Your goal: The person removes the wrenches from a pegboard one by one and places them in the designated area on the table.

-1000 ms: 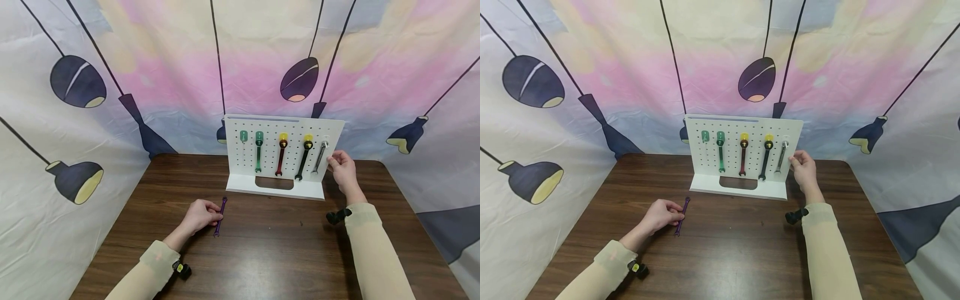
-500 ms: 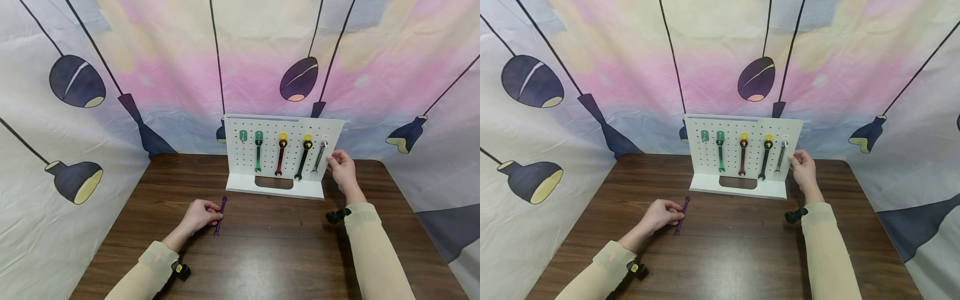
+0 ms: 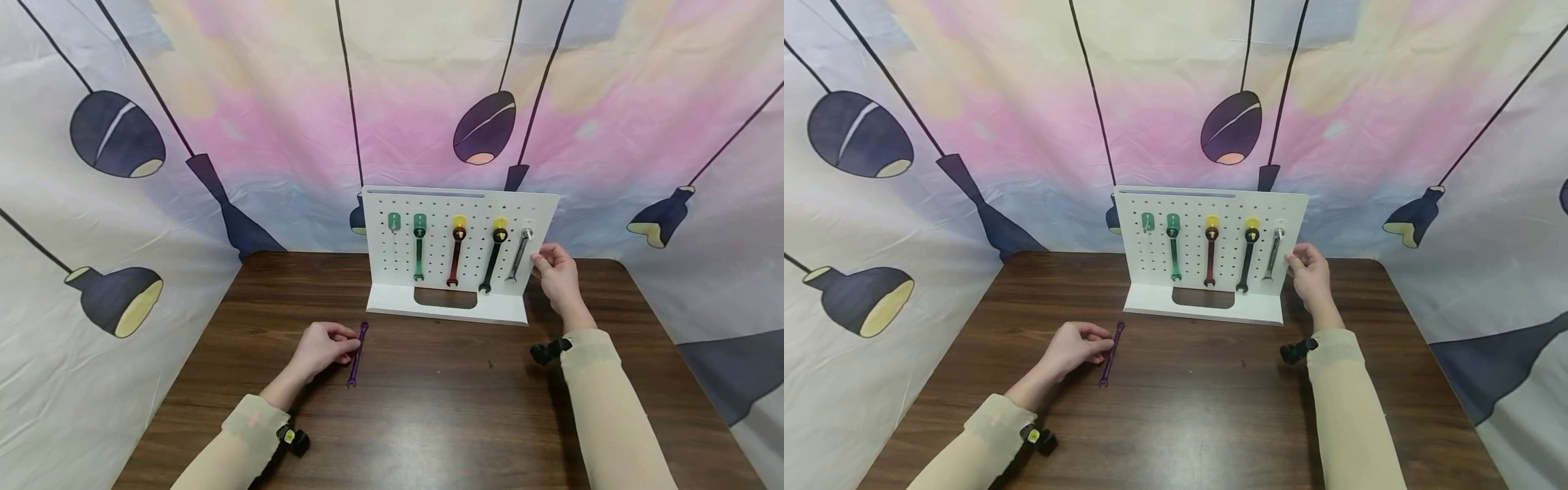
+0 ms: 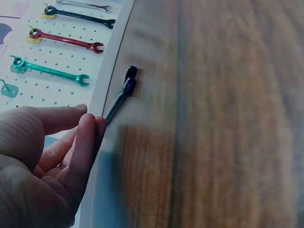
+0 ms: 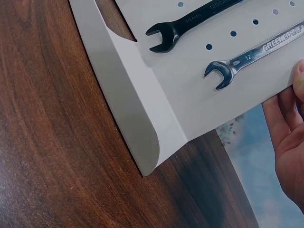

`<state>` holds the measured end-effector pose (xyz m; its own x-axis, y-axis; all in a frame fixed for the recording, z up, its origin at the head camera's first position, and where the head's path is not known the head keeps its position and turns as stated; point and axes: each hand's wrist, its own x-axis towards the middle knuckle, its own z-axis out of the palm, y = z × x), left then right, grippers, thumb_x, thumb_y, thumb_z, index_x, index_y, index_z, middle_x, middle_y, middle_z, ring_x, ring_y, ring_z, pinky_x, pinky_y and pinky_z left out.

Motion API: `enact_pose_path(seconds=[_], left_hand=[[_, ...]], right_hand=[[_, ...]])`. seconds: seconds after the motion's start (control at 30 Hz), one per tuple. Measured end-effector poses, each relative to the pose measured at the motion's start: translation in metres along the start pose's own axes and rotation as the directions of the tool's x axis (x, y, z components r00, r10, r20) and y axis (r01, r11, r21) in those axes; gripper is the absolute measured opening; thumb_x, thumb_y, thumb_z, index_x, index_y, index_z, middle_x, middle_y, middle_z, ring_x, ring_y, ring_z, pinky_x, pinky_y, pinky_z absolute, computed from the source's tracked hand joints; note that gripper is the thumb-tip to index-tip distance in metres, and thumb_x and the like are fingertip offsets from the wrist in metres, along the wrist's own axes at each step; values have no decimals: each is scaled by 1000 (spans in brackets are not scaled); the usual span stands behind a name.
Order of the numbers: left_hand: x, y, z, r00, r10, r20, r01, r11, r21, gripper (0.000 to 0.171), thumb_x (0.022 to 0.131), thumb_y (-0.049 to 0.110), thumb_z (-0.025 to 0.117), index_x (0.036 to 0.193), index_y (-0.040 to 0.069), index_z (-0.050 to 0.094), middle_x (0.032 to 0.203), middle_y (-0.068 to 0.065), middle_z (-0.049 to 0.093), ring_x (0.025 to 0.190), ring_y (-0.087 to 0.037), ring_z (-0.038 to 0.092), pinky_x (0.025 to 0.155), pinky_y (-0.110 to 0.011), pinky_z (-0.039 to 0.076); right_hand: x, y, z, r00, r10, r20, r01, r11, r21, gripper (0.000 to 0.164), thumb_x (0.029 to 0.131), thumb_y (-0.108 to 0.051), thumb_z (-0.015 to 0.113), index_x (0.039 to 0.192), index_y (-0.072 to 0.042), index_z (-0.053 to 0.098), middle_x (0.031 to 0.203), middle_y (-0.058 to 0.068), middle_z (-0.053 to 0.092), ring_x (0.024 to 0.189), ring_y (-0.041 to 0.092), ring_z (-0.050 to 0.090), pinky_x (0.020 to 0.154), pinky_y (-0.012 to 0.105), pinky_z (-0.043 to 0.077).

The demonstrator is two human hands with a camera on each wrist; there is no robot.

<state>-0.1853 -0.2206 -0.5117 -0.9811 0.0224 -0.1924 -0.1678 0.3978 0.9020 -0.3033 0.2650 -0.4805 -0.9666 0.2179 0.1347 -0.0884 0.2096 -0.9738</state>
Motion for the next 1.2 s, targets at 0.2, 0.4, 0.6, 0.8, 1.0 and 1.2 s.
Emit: enact_pose_path(seconds=[0.2, 0.4, 0.6, 0.8, 1.0, 1.2], left_hand=[[3, 3, 0, 997, 64, -31, -65, 998, -21, 12, 93, 4, 83, 103, -2, 79, 83, -9, 77, 62, -21, 72, 60, -34, 64], [9, 6, 5, 993, 113, -39, -116, 990, -78, 16, 93, 2, 82, 107, -5, 79, 89, -11, 78, 67, -19, 73, 63, -32, 64], [13, 11, 12, 993, 113, -43, -118, 981, -154, 20, 93, 1, 82, 110, -8, 77, 91, -13, 77, 70, -20, 75, 66, -32, 65], [17, 17, 18, 993, 113, -45, -119, 974, -193, 24, 92, 0, 82, 113, -10, 76, 92, -13, 76, 73, -20, 76, 69, -32, 66], [19, 23, 23, 990, 138, -33, -142, 968, -208, 29, 93, 1, 81, 117, -13, 73, 93, -12, 77, 76, -22, 77, 71, -35, 66], [22, 28, 31, 988, 153, -35, -156, 970, -185, 29, 93, 5, 82, 117, -10, 75, 97, -12, 79, 80, -19, 77, 73, -37, 66]], right_hand=[[0, -2, -1, 1000, 2, -4, -2, 1000, 24, 5, 110, -17, 62, 111, -12, 64, 95, -5, 58, 96, 6, 61, 93, 23, 58], [1, -2, -2, 1000, -4, 1, 4, 999, 33, 5, 110, -15, 61, 106, -18, 64, 93, -8, 59, 94, 4, 61, 94, 27, 58], [0, -1, 0, 1000, -6, 7, 5, 1000, 23, 13, 109, -18, 62, 114, -6, 62, 93, -9, 58, 95, 4, 60, 89, 21, 56], [0, -1, 0, 1000, -14, 3, 13, 1000, 28, 7, 109, -16, 62, 112, -9, 63, 92, -9, 59, 94, 4, 61, 89, 22, 56], [0, -1, 1, 1000, -7, -2, 7, 1000, 25, 17, 109, -17, 62, 116, -2, 61, 93, -10, 59, 96, 4, 61, 97, 32, 58], [-1, -1, 1, 1000, -6, -3, 6, 1000, 6, 32, 109, -19, 62, 128, 6, 56, 95, -10, 60, 97, 4, 61, 101, 36, 57]])
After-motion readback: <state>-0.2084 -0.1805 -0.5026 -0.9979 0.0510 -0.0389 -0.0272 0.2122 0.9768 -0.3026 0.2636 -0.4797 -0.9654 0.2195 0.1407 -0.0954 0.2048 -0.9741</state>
